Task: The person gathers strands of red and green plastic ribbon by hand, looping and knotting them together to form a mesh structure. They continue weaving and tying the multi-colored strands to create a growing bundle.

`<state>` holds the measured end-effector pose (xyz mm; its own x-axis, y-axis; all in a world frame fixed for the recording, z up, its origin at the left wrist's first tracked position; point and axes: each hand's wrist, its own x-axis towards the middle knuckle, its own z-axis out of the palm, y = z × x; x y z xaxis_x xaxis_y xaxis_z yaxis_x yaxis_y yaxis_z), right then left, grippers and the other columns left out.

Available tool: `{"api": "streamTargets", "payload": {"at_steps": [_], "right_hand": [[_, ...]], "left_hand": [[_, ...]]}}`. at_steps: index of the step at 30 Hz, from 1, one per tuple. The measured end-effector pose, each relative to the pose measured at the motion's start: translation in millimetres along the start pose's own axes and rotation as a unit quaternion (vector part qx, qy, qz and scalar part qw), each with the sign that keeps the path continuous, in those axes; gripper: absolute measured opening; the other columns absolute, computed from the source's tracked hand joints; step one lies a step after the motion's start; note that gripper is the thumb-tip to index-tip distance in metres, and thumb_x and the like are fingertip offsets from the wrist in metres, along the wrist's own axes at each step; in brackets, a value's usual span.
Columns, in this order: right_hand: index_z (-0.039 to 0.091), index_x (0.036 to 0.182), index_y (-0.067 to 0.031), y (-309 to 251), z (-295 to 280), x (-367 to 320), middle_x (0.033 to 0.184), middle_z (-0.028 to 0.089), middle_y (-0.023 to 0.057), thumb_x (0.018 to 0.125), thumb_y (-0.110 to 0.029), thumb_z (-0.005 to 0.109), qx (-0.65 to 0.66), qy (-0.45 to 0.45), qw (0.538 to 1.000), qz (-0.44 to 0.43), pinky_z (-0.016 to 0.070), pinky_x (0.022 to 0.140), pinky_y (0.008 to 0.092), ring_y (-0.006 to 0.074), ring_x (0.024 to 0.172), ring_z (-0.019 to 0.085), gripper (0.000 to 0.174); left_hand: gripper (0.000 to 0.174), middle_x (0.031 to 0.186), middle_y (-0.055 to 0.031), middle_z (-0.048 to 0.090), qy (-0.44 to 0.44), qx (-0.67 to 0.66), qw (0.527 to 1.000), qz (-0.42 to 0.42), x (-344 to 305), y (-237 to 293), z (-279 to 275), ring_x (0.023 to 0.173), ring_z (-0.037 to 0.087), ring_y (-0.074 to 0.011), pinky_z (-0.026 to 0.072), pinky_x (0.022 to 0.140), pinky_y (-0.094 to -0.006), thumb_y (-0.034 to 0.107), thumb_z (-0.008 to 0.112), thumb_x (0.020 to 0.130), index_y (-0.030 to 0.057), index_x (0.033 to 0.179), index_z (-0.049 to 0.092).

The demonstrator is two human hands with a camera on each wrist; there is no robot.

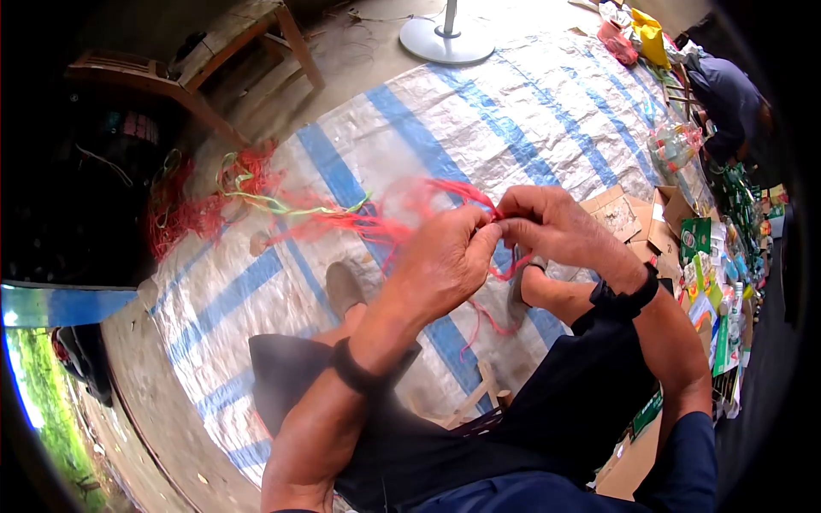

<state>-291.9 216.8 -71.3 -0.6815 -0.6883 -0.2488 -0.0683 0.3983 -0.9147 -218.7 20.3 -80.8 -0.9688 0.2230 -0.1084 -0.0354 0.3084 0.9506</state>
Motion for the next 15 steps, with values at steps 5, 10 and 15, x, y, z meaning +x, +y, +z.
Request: {"api": "streamTargets", "payload": {"at_steps": [5,10,15], "right_hand": [[0.066,0.091,-0.0006,8,-36,24,0.072,0.063,0.0012,0.093,-0.018,0.062,-0.108,0.071,0.991,0.033,0.0464,0.056,0.023,0.0058,0.066,0.058,0.018],[0.07,0.09,-0.0008,68,-115,71,0.072,0.065,0.0033,0.09,-0.022,0.062,-0.277,0.215,0.936,-0.033,0.0446,0.054,0.0279,0.0108,0.062,0.056,0.023],[0.071,0.097,-0.003,143,-189,103,0.083,0.07,0.0177,0.089,-0.025,0.063,-0.399,0.323,0.858,-0.007,0.0525,0.067,0.04,0.027,0.074,0.068,0.024]], "left_hand": [[0.025,0.086,-0.0228,0.068,0.124,-0.016,0.99,0.07,5,-20,-4,0.076,0.065,-0.037,0.0518,0.072,-0.0405,0.017,0.059,0.093,-0.0054,0.102,0.066],[0.029,0.092,-0.0136,0.069,0.185,-0.098,0.977,-0.032,-1,16,-38,0.074,0.065,-0.018,0.0542,0.07,-0.0315,0.018,0.062,0.094,-0.0065,0.109,0.065],[0.027,0.098,-0.007,0.068,0.255,-0.203,0.944,-0.041,-4,27,-53,0.076,0.064,-0.01,0.0555,0.07,-0.0249,0.019,0.063,0.099,0.0009,0.117,0.066]]}}
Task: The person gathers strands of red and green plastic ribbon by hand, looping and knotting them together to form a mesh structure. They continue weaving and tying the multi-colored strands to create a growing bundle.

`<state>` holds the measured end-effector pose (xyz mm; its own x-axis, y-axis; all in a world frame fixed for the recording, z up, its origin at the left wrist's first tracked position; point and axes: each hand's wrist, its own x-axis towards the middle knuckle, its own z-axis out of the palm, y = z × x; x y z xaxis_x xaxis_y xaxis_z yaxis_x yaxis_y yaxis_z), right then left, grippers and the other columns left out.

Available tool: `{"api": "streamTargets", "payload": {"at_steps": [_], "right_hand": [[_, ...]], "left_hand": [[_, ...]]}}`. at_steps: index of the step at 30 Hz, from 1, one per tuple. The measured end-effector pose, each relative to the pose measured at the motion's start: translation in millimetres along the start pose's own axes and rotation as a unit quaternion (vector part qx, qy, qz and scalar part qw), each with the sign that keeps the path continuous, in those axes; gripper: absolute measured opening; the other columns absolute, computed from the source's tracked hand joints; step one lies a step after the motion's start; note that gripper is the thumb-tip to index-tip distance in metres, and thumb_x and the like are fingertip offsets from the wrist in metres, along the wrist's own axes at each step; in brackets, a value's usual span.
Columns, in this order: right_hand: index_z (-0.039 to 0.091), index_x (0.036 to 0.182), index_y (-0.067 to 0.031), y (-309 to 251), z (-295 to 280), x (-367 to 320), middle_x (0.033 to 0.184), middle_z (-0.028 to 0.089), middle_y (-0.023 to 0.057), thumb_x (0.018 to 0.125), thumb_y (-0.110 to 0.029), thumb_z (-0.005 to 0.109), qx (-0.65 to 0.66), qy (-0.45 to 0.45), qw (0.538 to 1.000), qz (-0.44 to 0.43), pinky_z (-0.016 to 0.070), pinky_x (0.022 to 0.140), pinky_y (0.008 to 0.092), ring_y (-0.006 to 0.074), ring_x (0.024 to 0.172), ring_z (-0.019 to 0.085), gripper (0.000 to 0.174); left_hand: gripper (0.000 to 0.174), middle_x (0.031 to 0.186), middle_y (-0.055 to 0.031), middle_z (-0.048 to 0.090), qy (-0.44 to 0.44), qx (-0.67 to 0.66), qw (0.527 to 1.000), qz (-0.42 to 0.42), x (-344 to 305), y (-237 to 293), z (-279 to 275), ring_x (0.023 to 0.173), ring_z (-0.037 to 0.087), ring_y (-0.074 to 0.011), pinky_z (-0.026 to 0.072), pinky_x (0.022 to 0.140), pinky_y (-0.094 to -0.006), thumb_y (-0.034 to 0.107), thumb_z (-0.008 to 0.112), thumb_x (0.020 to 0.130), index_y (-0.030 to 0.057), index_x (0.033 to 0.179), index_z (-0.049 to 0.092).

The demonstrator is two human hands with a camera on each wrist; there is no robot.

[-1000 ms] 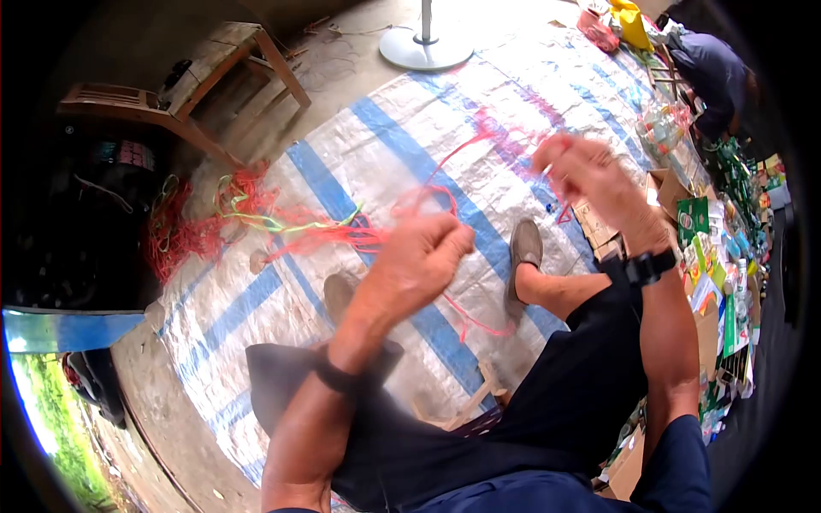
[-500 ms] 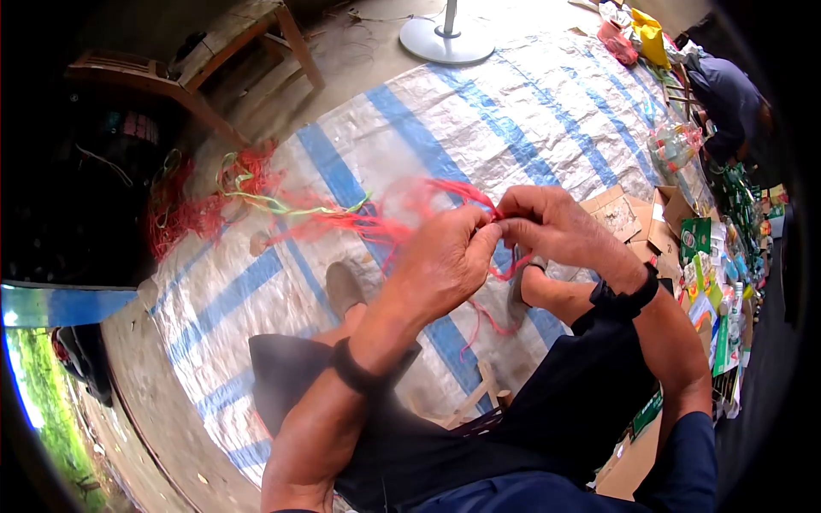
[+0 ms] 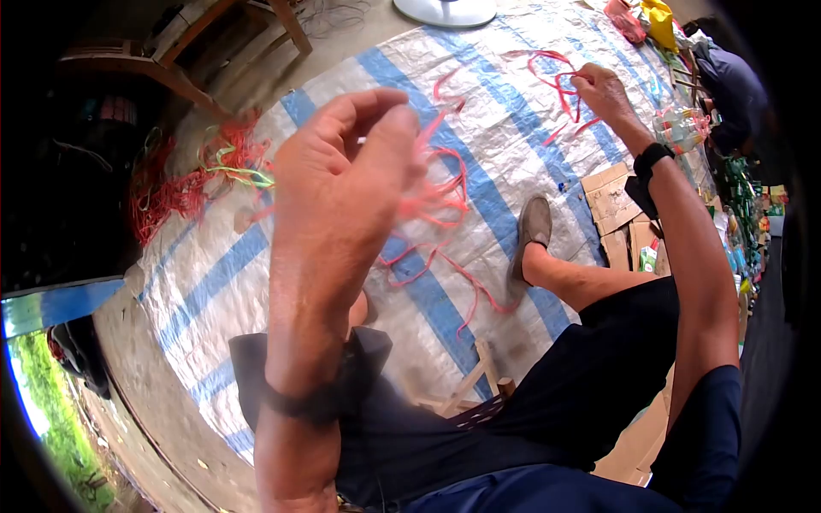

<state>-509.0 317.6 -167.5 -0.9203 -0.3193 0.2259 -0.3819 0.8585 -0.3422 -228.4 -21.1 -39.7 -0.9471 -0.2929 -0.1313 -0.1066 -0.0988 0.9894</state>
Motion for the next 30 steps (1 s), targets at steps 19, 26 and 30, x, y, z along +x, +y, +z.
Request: {"api": "streamTargets", "payload": {"at_steps": [19,26,30], "right_hand": [[0.063,0.088,-0.0046,-115,231,-206,0.104,0.063,0.0185,0.081,-0.006,0.056,0.174,-0.313,0.922,-0.145,0.0527,0.083,0.0457,0.0362,0.101,0.063,0.01],[0.062,0.122,-0.0156,-167,296,-268,0.109,0.063,0.0165,0.082,-0.006,0.06,0.048,-0.262,0.964,0.028,0.0518,0.087,0.047,0.0381,0.108,0.058,0.041],[0.067,0.111,-0.0147,-156,297,-275,0.11,0.062,0.0206,0.081,-0.008,0.06,-0.016,-0.361,0.931,0.057,0.0523,0.085,0.0494,0.0414,0.103,0.06,0.032]], "left_hand": [[0.038,0.114,-0.0134,0.068,-0.009,0.024,0.998,0.065,8,3,-28,0.102,0.066,-0.02,0.0517,0.092,-0.0337,0.029,0.057,0.1,-0.0006,0.123,0.062],[0.036,0.111,-0.0146,0.068,0.002,0.06,0.993,0.103,3,-5,-30,0.096,0.067,-0.0209,0.0524,0.087,-0.0328,0.029,0.059,0.099,0.0003,0.121,0.063],[0.035,0.109,-0.0155,0.068,0.012,0.062,0.993,0.101,3,-8,-31,0.093,0.067,-0.0218,0.0532,0.084,-0.0322,0.028,0.06,0.099,0.001,0.12,0.064]]}}
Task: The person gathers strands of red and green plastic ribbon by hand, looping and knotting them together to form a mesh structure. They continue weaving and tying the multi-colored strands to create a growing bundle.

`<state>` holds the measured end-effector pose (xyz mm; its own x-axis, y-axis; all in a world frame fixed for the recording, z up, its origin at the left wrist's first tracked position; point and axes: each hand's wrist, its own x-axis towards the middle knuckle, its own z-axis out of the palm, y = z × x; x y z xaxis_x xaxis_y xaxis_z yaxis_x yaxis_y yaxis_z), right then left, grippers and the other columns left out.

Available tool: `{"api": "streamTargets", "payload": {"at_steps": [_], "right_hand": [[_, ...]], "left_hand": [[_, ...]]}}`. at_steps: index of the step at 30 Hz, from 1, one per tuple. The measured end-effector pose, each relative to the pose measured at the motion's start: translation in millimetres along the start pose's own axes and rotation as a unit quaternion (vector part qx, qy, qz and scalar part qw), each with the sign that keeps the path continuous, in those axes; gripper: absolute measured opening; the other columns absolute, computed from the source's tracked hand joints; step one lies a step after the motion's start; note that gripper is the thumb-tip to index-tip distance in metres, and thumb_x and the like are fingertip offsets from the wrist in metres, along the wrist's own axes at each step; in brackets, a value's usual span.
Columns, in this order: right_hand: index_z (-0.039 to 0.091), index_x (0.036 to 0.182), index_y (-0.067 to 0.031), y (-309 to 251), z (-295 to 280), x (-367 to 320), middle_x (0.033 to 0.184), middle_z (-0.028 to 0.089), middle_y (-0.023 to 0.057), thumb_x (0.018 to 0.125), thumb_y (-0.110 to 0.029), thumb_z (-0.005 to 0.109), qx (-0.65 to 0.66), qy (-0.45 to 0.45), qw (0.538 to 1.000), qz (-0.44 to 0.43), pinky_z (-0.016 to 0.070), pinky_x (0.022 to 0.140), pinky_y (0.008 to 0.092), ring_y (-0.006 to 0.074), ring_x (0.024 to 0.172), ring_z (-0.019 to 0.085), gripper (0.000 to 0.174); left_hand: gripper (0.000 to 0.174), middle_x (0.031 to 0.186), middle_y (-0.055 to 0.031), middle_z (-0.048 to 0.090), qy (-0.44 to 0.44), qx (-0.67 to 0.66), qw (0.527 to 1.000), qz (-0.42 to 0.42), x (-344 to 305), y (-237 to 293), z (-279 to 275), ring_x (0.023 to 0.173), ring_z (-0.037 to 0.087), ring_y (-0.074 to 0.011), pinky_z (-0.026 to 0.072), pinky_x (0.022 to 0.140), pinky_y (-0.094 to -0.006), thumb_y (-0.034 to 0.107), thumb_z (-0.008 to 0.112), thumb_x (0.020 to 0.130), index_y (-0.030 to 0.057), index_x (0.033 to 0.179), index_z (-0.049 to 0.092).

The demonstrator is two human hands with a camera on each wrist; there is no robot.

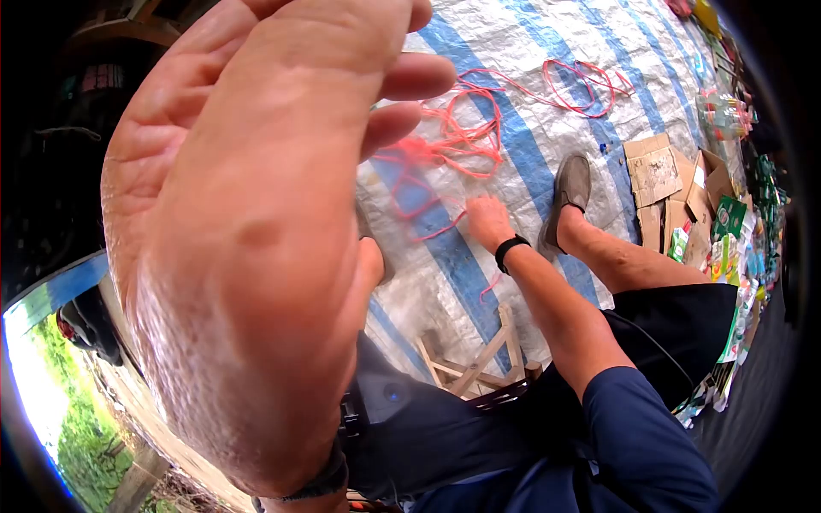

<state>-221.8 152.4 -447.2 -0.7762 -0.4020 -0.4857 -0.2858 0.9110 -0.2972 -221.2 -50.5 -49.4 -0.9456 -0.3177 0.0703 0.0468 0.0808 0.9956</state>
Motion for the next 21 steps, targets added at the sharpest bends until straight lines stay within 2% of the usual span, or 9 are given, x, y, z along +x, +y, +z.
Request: {"api": "streamTargets", "payload": {"at_steps": [1,2,4,8,10,13,15,17,21], "right_hand": [[0.069,0.107,-0.0142,5,2,1,0.111,0.062,0.0222,0.081,-0.009,0.06,-0.036,-0.052,0.998,-0.016,0.0525,0.084,0.0503,0.0426,0.101,0.06,0.029],[0.069,0.107,-0.0142,9,6,-1,0.111,0.062,0.0222,0.081,-0.009,0.06,-0.037,-0.051,0.998,-0.017,0.0525,0.084,0.0503,0.0426,0.101,0.06,0.029],[0.069,0.097,-0.0098,14,14,-15,0.101,0.063,0.0243,0.08,-0.009,0.058,0.036,0.02,0.999,-0.026,0.0528,0.08,0.051,0.0431,0.092,0.063,0.02],[0.065,0.09,-0.005,27,37,-27,0.092,0.064,0.0256,0.081,-0.009,0.056,0.114,0.041,0.993,-0.005,0.0521,0.079,0.0514,0.0442,0.087,0.064,0.013],[0.061,0.085,-0.0027,29,44,-32,0.088,0.065,0.0267,0.082,-0.012,0.058,0.216,0.051,0.975,0.029,0.0512,0.077,0.0517,0.0444,0.085,0.065,0.01],[0.061,0.091,-0.0031,28,36,-42,0.093,0.065,0.0279,0.082,-0.014,0.06,0.255,0.039,0.965,0.054,0.0509,0.078,0.0513,0.0444,0.089,0.064,0.014],[0.06,0.094,-0.0037,24,27,-52,0.094,0.065,0.0266,0.082,-0.016,0.062,0.215,0.034,0.975,0.048,0.0511,0.079,0.0511,0.0436,0.091,0.064,0.017],[0.059,0.097,-0.0043,20,18,-63,0.096,0.065,0.0254,0.082,-0.017,0.064,0.17,0.031,0.984,0.041,0.0513,0.079,0.0509,0.0428,0.093,0.065,0.021],[0.059,0.102,-0.0065,16,27,-82,0.105,0.065,0.0202,0.081,-0.014,0.066,0.064,0.011,0.997,0.049,0.0523,0.081,0.051,0.0404,0.099,0.065,0.024]], "left_hand": [[0.034,0.108,-0.0157,0.069,0.002,0.0,1.0,0.0,0,1,-1,0.092,0.068,-0.022,0.0534,0.083,-0.032,0.028,0.061,0.098,0.0012,0.119,0.064],[0.034,0.107,-0.0159,0.069,0.005,0.0,1.0,-0.001,0,2,-2,0.092,0.068,-0.0223,0.0536,0.083,-0.0319,0.028,0.061,0.098,0.0013,0.119,0.064],[0.034,0.106,-0.0163,0.069,0.007,0.0,1.0,-0.006,1,3,-2,0.09,0.068,-0.0227,0.0541,0.081,-0.0316,0.028,0.062,0.098,0.0017,0.118,0.065],[0.032,0.104,-0.0172,0.069,0.018,0.001,1.0,-0.02,-1,7,2,0.087,0.069,-0.0236,0.0549,0.078,-0.0309,0.028,0.064,0.097,0.0024,0.117,0.065],[0.032,0.103,-0.0176,0.069,0.032,0.004,0.999,-0.034,-3,13,6,0.085,0.069,-0.0241,0.0553,0.076,-0.0306,0.027,0.065,0.097,0.0027,0.117,0.066],[0.031,0.101,-0.0183,0.069,0.088,0.013,0.993,-0.082,-1,29,22,0.083,0.07,-0.0248,0.0559,0.074,-0.0302,0.027,0.066,0.096,0.0032,0.116,0.066],[0.031,0.101,-0.0185,0.069,0.103,0.012,0.99,-0.096,0,27,21,0.082,0.07,-0.025,0.0561,0.073,-0.03,0.027,0.066,0.096,0.0034,0.115,0.066],[0.038,0.113,-0.0127,0.068,-0.048,-0.087,0.993,-0.056,4,9,3,0.099,0.066,-0.0189,0.0507,0.093,-0.0348,0.029,0.056,0.101,-0.0008,0.122,0.063],[0.037,0.108,-0.013,0.069,-0.01,-0.031,0.999,-0.014,-6,14,16,0.092,0.066,-0.0176,0.0531,0.088,-0.0319,0.028,0.059,0.1,-0.002,0.121,0.063]]}}
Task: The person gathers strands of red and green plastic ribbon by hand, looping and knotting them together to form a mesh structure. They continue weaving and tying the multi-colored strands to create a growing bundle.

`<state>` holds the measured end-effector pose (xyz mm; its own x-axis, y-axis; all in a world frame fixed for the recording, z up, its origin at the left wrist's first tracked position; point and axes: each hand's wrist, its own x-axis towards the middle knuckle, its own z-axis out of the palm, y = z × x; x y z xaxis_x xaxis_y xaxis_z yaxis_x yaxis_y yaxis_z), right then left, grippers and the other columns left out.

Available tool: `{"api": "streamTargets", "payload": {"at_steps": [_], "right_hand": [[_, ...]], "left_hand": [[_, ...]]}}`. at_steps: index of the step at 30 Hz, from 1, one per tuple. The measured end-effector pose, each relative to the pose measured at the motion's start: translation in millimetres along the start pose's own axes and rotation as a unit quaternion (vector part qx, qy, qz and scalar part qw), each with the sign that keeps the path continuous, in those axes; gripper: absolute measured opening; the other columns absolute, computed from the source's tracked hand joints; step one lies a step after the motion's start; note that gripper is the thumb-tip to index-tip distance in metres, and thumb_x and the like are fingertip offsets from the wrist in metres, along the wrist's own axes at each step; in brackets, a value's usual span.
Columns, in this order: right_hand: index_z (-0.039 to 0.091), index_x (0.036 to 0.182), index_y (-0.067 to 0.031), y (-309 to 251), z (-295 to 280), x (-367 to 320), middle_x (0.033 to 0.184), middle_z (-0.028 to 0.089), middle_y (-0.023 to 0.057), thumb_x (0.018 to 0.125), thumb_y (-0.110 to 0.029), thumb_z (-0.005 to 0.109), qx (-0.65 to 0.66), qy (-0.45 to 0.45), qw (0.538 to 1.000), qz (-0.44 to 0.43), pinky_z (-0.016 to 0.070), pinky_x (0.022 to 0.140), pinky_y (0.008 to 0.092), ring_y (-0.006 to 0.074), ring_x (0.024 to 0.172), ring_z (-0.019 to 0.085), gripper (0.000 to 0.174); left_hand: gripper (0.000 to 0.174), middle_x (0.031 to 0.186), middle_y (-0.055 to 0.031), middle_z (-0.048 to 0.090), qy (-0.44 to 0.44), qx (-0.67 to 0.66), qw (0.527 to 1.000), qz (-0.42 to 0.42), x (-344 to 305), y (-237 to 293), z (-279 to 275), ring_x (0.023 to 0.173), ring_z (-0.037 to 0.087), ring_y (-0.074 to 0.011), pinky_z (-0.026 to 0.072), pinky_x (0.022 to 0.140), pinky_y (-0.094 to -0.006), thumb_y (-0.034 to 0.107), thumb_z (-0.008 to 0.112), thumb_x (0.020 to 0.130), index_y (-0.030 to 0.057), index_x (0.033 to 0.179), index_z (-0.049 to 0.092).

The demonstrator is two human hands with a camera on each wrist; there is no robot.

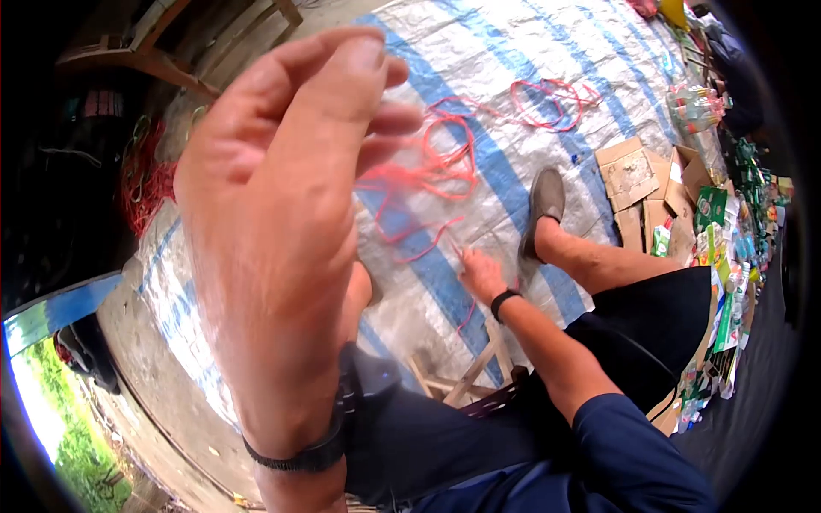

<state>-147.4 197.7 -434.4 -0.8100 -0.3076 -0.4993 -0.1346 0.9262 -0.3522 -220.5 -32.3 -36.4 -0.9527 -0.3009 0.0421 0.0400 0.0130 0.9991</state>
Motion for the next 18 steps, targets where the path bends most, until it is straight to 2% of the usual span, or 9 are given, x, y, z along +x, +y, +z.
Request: {"api": "streamTargets", "payload": {"at_steps": [1,2,4,7,11,13,15,17,18], "right_hand": [[0.061,0.103,-0.0071,5,10,-3,0.107,0.065,0.0187,0.08,-0.012,0.066,-0.025,0.001,1.0,0.002,0.0526,0.082,0.051,0.0398,0.1,0.065,0.024],[0.061,0.103,-0.0071,10,18,-4,0.107,0.065,0.0187,0.08,-0.012,0.066,-0.029,0.008,1.0,0.003,0.0526,0.082,0.051,0.0398,0.1,0.065,0.024],[0.063,0.108,-0.0083,17,28,-5,0.107,0.064,0.0191,0.08,-0.009,0.064,-0.062,-0.053,0.997,-0.003,0.0527,0.082,0.0508,0.0401,0.1,0.065,0.028],[0.065,0.111,-0.0096,19,27,-5,0.106,0.064,0.0189,0.081,-0.008,0.062,-0.061,-0.094,0.994,-0.011,0.0525,0.083,0.0506,0.0398,0.099,0.065,0.031],[0.064,0.109,-0.0087,10,18,-11,0.108,0.064,0.0191,0.082,-0.011,0.064,-0.003,-0.055,0.998,-0.006,0.0525,0.083,0.0508,0.0396,0.099,0.065,0.027],[0.063,0.107,-0.0073,4,15,-7,0.108,0.064,0.0194,0.084,-0.014,0.064,0.023,-0.023,0.998,0.06,0.0523,0.083,0.0511,0.0393,0.098,0.065,0.024],[0.064,0.105,-0.0073,7,14,-9,0.106,0.065,0.0193,0.086,-0.017,0.063,0.005,-0.041,0.998,0.036,0.0527,0.082,0.0511,0.0396,0.097,0.066,0.021],[0.065,0.102,-0.0073,12,23,-14,0.104,0.066,0.0192,0.087,-0.019,0.062,-0.011,-0.065,0.998,0.014,0.053,0.082,0.0511,0.04,0.096,0.066,0.019],[0.064,0.095,-0.0074,16,35,-13,0.099,0.067,0.0183,0.084,-0.02,0.065,-0.024,-0.025,0.999,0.011,0.0532,0.079,0.0507,0.039,0.092,0.067,0.017]], "left_hand": [[0.036,0.106,-0.0131,0.069,-0.029,-0.062,0.997,0.018,-8,13,10,0.088,0.066,-0.0164,0.0542,0.085,-0.03,0.026,0.06,0.099,-0.0032,0.121,0.063],[0.036,0.106,-0.0131,0.069,-0.03,-0.067,0.997,0.024,-5,11,10,0.088,0.066,-0.0164,0.0542,0.085,-0.03,0.026,0.06,0.099,-0.0032,0.121,0.063],[0.034,0.104,-0.0127,0.069,0.055,-0.045,0.996,-0.052,0,4,4,0.087,0.066,-0.0154,0.0544,0.084,-0.0296,0.023,0.059,0.1,-0.004,0.12,0.063],[0.033,0.103,-0.0121,0.069,0.059,-0.048,0.996,-0.052,2,4,4,0.085,0.066,-0.0146,0.0545,0.083,-0.0293,0.021,0.059,0.1,-0.0041,0.12,0.063],[0.033,0.103,-0.0116,0.069,0.044,-0.049,0.997,-0.049,3,5,5,0.084,0.066,-0.014,0.0544,0.082,-0.0291,0.021,0.059,0.1,-0.004,0.12,0.063],[0.032,0.103,-0.0117,0.069,0.046,-0.048,0.997,-0.045,1,7,6,0.085,0.066,-0.014,0.0545,0.083,-0.0291,0.022,0.059,0.1,-0.0039,0.12,0.063],[0.032,0.103,-0.0119,0.069,0.052,-0.046,0.997,-0.045,0,5,3,0.085,0.066,-0.0141,0.0546,0.083,-0.0291,0.022,0.058,0.1,-0.0038,0.119,0.063],[0.033,0.103,-0.0125,0.07,0.003,-0.052,0.998,-0.017,2,0,-5,0.085,0.066,-0.0146,0.0549,0.083,-0.0292,0.023,0.058,0.101,-0.0035,0.119,0.064],[0.033,0.103,-0.0125,0.07,0.005,-0.049,0.998,-0.025,2,-2,-7,0.085,0.066,-0.0146,0.0549,0.083,-0.0292,0.023,0.058,0.101,-0.0035,0.119,0.064]]}}
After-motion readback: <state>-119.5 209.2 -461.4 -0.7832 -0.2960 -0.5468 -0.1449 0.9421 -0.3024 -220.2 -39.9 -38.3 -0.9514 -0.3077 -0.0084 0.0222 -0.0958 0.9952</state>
